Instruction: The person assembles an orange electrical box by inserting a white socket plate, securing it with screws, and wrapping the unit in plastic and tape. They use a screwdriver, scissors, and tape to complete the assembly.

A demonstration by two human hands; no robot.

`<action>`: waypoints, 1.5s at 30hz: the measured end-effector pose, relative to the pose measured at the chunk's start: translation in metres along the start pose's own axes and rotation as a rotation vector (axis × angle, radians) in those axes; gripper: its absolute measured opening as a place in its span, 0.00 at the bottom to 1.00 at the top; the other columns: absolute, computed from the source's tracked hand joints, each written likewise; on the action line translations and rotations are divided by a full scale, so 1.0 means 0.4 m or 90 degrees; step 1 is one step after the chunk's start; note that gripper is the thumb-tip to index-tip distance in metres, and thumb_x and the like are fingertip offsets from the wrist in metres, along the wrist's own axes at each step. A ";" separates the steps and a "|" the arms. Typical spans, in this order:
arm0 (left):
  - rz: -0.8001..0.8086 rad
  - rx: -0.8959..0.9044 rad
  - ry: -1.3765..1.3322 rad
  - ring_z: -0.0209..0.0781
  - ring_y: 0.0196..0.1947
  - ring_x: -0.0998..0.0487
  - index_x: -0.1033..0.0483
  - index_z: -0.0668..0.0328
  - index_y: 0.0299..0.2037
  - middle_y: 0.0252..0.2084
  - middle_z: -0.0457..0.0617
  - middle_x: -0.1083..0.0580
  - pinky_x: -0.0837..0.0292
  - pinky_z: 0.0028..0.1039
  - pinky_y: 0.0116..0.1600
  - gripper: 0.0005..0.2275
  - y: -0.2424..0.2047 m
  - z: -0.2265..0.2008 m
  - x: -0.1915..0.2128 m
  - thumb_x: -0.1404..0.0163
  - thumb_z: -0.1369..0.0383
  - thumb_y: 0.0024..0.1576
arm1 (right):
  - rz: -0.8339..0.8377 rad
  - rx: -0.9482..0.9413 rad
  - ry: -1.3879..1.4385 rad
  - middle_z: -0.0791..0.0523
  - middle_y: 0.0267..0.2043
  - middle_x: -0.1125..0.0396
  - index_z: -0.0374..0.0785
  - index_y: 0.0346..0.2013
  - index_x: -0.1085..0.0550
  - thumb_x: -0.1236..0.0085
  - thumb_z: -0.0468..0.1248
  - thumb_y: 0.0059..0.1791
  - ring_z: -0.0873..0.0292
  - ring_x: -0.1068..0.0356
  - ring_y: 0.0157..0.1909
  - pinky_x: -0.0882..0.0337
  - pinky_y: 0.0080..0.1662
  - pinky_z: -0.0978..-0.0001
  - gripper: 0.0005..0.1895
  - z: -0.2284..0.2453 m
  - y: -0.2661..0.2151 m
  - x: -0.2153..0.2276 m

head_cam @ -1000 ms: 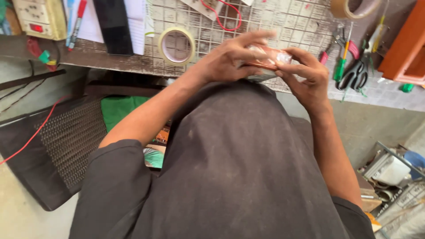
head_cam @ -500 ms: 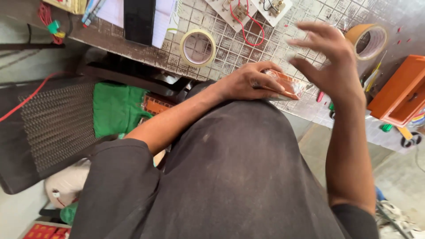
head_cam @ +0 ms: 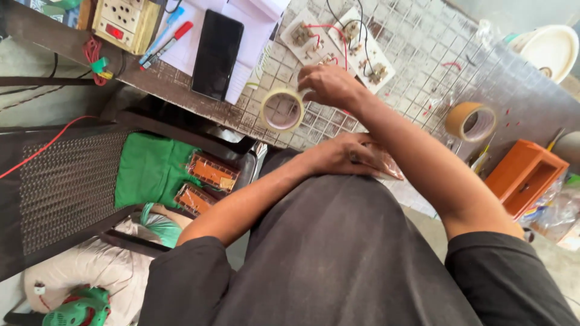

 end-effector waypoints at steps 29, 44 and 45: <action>-0.197 0.094 -0.005 0.39 0.52 0.21 0.19 0.63 0.49 0.54 0.52 0.25 0.22 0.27 0.55 0.11 0.028 0.133 0.043 0.40 0.78 0.57 | -0.760 -0.328 1.090 0.52 0.49 0.25 0.35 0.47 0.27 0.45 0.38 0.58 0.62 0.24 0.40 0.29 0.32 0.75 0.08 0.106 -0.611 -0.068; -0.207 0.140 -0.056 0.33 0.48 0.25 0.20 0.65 0.50 0.54 0.47 0.27 0.26 0.23 0.52 0.08 0.025 0.203 0.021 0.41 0.72 0.63 | -0.779 -0.456 0.994 0.56 0.37 0.28 0.34 0.41 0.25 0.41 0.39 0.56 0.67 0.31 0.27 0.38 0.23 0.79 0.10 0.121 -0.603 -0.121; -0.215 0.167 -0.052 0.32 0.45 0.26 0.20 0.65 0.50 0.54 0.47 0.26 0.28 0.22 0.50 0.08 0.022 0.209 0.017 0.41 0.70 0.64 | -0.774 -0.463 0.971 0.56 0.37 0.28 0.33 0.41 0.25 0.41 0.39 0.55 0.68 0.31 0.27 0.37 0.24 0.79 0.10 0.117 -0.601 -0.125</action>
Point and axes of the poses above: each hand's wrist, its own y-axis towards the middle knuckle, its own x-axis out of the back of the hand, z = x × y, the point moved 5 cm from there along y, towards the middle knuckle
